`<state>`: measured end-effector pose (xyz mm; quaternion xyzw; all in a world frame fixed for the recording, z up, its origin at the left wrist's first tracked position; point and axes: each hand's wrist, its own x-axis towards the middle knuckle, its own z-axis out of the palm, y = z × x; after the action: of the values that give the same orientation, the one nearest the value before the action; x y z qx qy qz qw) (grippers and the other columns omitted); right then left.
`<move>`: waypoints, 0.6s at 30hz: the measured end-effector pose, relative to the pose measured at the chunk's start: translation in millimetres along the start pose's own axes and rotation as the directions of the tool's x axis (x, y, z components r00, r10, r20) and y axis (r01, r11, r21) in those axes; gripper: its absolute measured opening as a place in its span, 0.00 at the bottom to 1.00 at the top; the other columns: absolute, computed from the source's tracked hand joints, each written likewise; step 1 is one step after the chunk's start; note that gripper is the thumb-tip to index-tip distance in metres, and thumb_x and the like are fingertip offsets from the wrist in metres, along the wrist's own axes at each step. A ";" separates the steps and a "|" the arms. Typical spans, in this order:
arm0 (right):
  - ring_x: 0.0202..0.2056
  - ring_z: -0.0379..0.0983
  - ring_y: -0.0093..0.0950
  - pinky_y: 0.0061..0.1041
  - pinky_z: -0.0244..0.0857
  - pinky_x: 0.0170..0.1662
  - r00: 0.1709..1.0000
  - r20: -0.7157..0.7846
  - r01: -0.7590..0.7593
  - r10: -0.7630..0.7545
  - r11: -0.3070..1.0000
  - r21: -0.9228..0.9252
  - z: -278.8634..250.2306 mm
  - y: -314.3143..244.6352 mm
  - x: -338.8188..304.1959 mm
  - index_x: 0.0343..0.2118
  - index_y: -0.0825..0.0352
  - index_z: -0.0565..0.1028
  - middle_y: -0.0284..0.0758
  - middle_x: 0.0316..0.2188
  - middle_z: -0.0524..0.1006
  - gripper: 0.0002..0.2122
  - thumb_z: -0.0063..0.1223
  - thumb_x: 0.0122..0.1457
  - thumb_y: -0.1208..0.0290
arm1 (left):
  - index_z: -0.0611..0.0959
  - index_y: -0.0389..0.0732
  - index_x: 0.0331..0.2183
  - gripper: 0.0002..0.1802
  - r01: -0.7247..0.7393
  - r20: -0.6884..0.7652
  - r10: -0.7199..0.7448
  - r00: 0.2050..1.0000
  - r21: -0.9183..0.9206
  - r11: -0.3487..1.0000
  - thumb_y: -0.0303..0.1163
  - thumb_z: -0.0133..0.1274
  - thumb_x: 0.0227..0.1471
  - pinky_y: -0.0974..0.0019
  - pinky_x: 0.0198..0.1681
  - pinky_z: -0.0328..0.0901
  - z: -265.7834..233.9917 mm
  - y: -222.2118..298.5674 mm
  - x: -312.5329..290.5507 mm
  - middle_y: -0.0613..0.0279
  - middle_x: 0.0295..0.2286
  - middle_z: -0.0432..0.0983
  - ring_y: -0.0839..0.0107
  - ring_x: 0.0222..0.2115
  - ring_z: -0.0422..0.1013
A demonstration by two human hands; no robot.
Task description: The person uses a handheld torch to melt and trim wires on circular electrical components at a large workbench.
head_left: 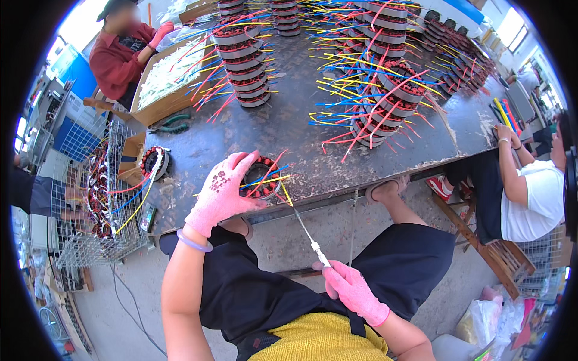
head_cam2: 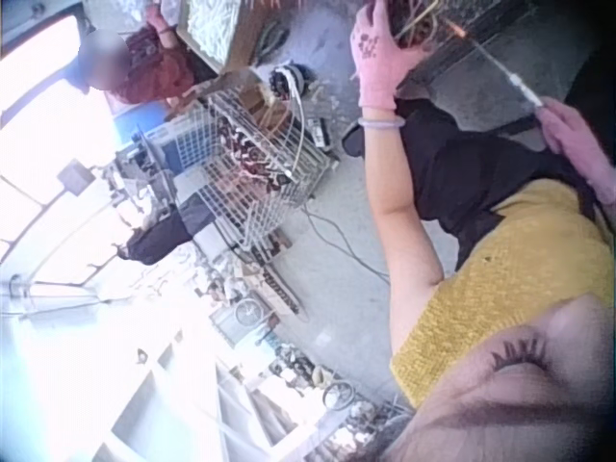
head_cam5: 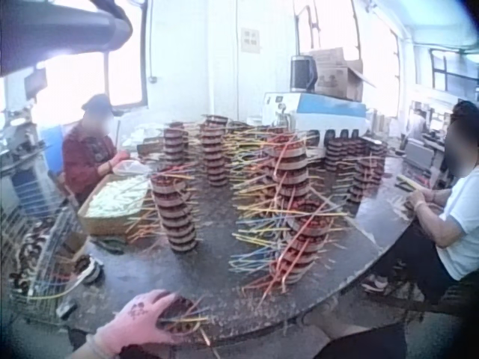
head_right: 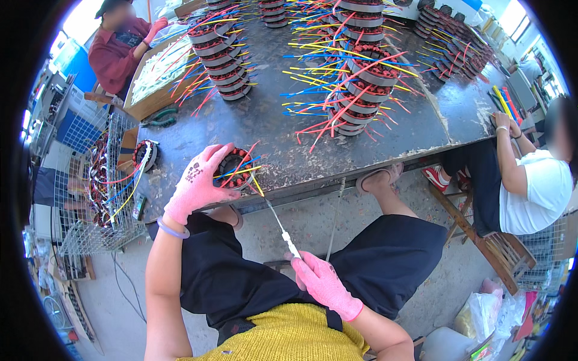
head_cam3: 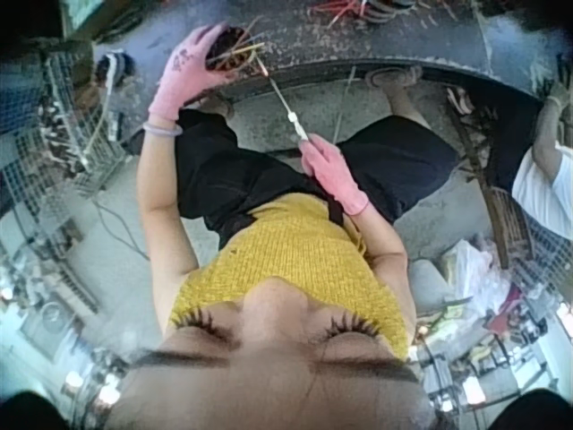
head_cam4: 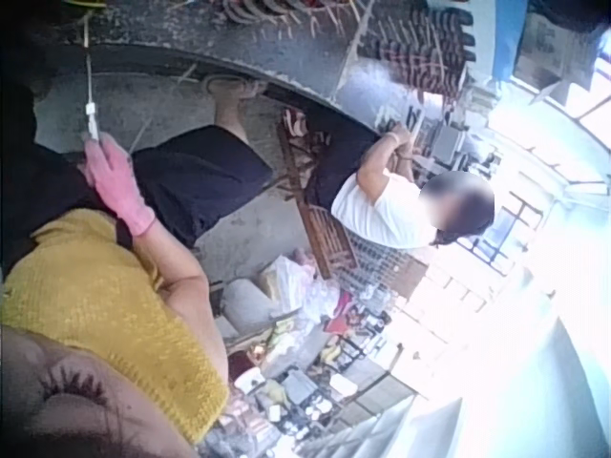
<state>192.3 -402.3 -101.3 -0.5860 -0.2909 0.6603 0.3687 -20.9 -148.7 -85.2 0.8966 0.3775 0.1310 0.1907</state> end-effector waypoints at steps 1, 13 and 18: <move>0.23 0.60 0.14 0.16 0.55 0.28 1.000 -0.006 -0.020 0.020 1.000 0.001 0.5 -1.6 -1.1 0.53 0.73 0.73 0.24 0.20 0.66 0.18 0.43 0.69 0.64 | 0.70 0.40 0.60 0.55 -0.001 -0.004 0.001 1.000 0.002 1.000 0.40 0.74 0.28 0.54 0.58 0.62 0.5 -0.2 -0.2 0.48 0.55 0.67 0.47 0.54 0.66; 0.23 0.60 0.14 0.17 0.55 0.27 1.000 0.024 -0.007 0.006 0.999 0.046 -1.2 6.6 2.5 0.52 0.73 0.73 0.24 0.20 0.66 0.17 0.44 0.70 0.65 | 0.70 0.40 0.60 0.54 0.019 -0.003 -0.019 1.000 -0.005 1.000 0.41 0.74 0.29 0.55 0.58 0.62 -0.8 2.6 -0.8 0.48 0.54 0.67 0.48 0.55 0.66; 0.21 0.63 0.16 0.20 0.58 0.27 0.999 0.013 0.030 -0.031 0.998 0.049 -3.2 15.7 3.3 0.52 0.71 0.73 0.26 0.19 0.67 0.17 0.42 0.69 0.64 | 0.70 0.41 0.60 0.54 0.014 -0.002 -0.014 1.000 0.006 1.000 0.41 0.74 0.29 0.55 0.58 0.62 2.5 4.0 2.4 0.49 0.54 0.68 0.49 0.55 0.66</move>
<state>193.0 -408.5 -116.4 -0.5677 -0.2861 0.6656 0.3910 -15.8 -150.1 -85.5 0.8943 0.3844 0.1296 0.1887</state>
